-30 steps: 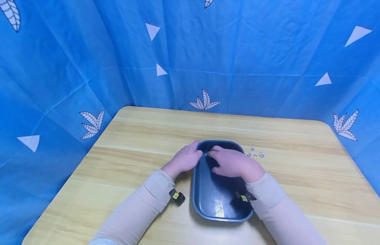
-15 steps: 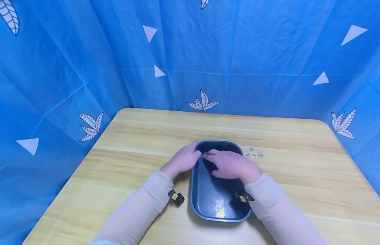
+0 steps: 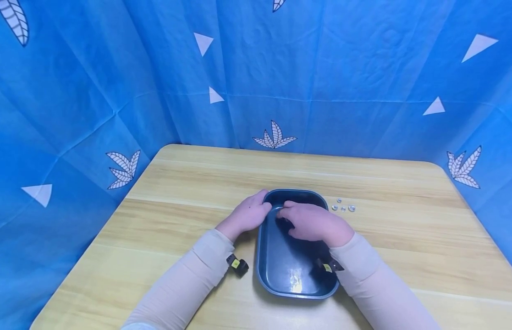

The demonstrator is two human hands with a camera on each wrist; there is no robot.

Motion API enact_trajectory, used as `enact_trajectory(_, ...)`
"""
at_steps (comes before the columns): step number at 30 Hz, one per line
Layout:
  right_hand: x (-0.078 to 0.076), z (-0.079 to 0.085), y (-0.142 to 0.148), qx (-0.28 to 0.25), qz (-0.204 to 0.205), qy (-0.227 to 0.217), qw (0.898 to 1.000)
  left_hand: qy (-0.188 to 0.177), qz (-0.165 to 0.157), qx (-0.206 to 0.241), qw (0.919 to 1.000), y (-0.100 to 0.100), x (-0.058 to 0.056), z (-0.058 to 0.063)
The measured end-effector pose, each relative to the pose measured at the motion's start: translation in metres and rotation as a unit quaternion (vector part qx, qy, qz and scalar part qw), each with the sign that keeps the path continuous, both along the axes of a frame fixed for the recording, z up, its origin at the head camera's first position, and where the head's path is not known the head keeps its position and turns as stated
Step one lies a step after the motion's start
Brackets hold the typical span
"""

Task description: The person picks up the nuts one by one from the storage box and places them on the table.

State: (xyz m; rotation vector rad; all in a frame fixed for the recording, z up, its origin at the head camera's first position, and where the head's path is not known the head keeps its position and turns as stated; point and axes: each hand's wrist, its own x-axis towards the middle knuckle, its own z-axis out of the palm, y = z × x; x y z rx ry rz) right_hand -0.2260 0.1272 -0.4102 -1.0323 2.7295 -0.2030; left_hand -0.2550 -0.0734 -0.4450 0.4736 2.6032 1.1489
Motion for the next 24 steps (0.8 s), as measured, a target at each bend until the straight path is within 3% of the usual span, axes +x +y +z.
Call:
enact_trajectory(13, -0.002, -0.0036, 0.0024, -0.001, -0.082, -0.058, 0.995, -0.001, 0.0, -0.008, 1.0, -0.0003, -0.0001, -0.0016)
enact_trajectory(24, -0.0038, -0.0046, 0.0047, 0.012, -0.069, -0.054, 0.996, -0.01, 0.002, -0.011, 0.9999, -0.0002, 0.0002, -0.001)
